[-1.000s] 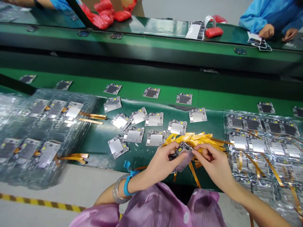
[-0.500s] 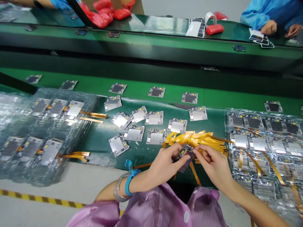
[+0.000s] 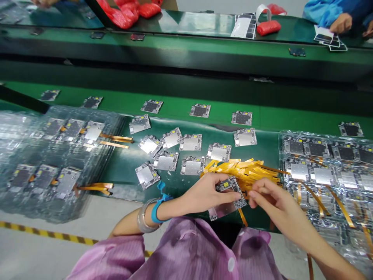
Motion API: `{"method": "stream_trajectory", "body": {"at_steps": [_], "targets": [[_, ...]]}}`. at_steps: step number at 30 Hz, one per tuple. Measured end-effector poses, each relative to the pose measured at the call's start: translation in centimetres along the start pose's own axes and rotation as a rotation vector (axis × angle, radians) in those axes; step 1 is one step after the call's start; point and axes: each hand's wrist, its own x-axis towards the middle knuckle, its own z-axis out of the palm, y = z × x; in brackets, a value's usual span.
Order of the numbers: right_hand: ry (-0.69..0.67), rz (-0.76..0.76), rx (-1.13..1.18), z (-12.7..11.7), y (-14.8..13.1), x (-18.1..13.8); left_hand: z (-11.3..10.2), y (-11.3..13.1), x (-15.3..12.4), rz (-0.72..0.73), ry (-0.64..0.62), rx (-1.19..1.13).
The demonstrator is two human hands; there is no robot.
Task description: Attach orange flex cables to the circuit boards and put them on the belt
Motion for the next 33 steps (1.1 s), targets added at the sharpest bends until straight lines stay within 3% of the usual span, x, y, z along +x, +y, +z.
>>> {"method": "stream_trajectory", "body": {"at_steps": [12,20,33], "targets": [[-0.032,0.186,0.242,0.4,-0.9,0.1,-0.6,1.0,-0.1,-0.032,-0.112,0.045],[-0.086,0.200,0.266,0.2,-0.3,-0.1,-0.5,1.2,-0.3,-0.042,-0.160,0.012],[-0.043,0.229,0.266,0.5,-0.6,-0.3,-0.4,1.5,-0.4,-0.049,-0.149,0.041]]}}
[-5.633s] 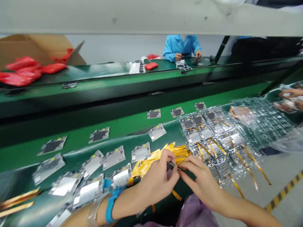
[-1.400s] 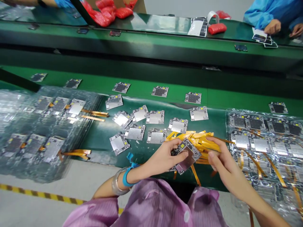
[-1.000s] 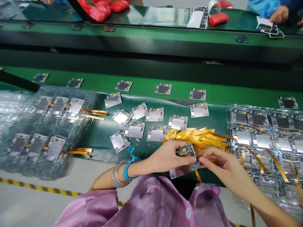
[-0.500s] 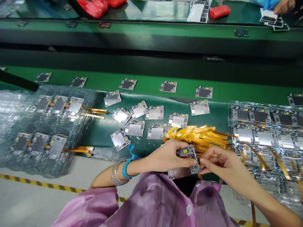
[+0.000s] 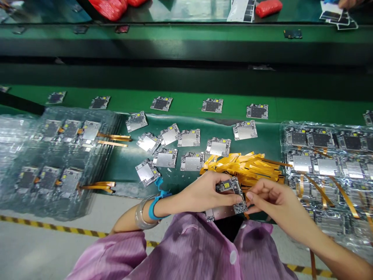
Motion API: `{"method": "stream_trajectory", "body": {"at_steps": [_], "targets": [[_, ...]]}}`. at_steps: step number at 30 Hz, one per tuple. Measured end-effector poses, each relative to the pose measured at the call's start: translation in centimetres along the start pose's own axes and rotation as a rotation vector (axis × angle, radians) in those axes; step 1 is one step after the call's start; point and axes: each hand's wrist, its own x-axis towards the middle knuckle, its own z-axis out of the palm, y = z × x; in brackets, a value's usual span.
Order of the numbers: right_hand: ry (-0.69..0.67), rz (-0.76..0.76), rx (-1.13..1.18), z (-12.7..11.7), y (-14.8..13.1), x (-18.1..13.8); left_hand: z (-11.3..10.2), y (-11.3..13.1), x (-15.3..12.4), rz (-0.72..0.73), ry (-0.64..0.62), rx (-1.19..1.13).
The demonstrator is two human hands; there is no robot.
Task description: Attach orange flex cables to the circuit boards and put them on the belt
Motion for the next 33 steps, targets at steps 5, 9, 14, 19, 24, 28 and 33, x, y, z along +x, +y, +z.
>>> {"method": "stream_trajectory", "body": {"at_steps": [5,9,14,19,24,28,33], "targets": [[-0.038,0.020,-0.037,-0.3,0.4,-0.1,0.0,-0.1,0.1,0.010,-0.012,0.006],[-0.107,0.026,-0.040,-0.7,0.5,0.1,0.1,-0.2,0.2,-0.006,-0.043,0.010],[-0.118,0.045,-0.043,-0.9,-0.2,0.6,-0.1,-0.3,0.6,0.013,-0.037,-0.014],[-0.081,0.029,-0.093,-0.8,-0.3,0.4,-0.6,0.1,1.1,-0.022,-0.085,-0.026],[-0.049,-0.021,-0.118,-0.5,0.3,0.0,-0.6,1.4,1.7,-0.090,-0.091,0.060],[-0.008,-0.075,-0.139,-0.9,0.5,-0.4,0.3,1.2,3.1,-0.076,-0.094,0.093],[0.315,-0.463,-0.439,-1.4,1.8,-1.8,2.1,1.0,5.1,0.058,-0.021,0.096]]}}
